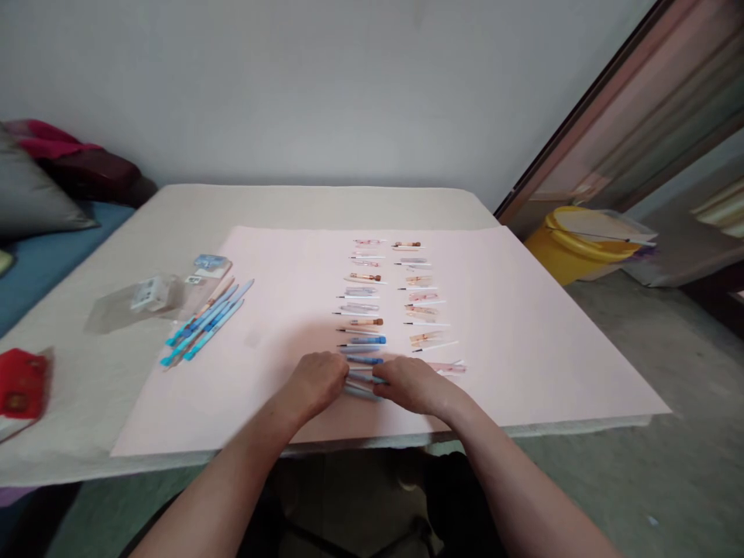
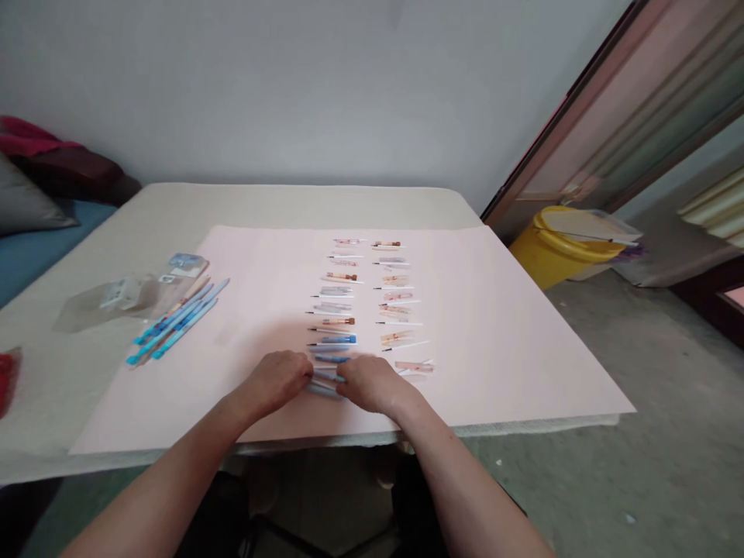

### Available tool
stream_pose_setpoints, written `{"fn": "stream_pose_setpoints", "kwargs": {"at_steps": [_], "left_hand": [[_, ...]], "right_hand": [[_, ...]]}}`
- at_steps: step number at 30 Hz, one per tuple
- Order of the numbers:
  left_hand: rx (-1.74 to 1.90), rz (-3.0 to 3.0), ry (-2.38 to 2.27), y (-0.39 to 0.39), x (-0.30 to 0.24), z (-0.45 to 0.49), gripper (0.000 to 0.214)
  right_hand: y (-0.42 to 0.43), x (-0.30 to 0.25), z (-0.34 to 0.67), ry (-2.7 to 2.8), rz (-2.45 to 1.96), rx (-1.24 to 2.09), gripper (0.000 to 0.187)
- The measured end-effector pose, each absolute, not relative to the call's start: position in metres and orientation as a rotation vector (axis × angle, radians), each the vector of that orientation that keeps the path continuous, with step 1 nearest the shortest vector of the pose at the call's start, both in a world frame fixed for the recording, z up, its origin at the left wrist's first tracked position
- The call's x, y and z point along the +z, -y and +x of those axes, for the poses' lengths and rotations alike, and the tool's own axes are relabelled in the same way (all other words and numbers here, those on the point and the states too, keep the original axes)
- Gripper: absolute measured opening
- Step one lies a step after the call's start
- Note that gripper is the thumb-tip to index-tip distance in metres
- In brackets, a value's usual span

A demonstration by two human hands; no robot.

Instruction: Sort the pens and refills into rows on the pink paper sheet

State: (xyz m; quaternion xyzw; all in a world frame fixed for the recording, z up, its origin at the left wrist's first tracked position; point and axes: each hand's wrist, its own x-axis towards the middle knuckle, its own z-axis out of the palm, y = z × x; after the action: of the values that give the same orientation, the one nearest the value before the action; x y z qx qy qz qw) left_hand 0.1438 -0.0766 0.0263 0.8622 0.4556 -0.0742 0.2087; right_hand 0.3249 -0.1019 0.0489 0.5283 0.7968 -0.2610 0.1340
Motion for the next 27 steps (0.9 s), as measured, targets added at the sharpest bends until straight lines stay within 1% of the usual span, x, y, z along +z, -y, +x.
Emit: {"fn": "stream_pose_setpoints", "kwargs": {"at_steps": [8,18,27], "left_hand": [[-0.221,2.388,-1.362,0.078,0.02,0.152,0.026],[-0.175,2.433,-1.29,0.081,0.008,0.156,0.026],[-0.208,2.512,-1.205,0.083,0.007,0.155,0.025]], "right_hand": [[0.101,0.045,0.327,-2.346,1.565,-0.735,0.022],[0.1,0.043,0.33,-2.327,1.627,-0.779,0.019],[0.1,0.053,0.331,-2.316,1.788,-0.966,0.01]]}}
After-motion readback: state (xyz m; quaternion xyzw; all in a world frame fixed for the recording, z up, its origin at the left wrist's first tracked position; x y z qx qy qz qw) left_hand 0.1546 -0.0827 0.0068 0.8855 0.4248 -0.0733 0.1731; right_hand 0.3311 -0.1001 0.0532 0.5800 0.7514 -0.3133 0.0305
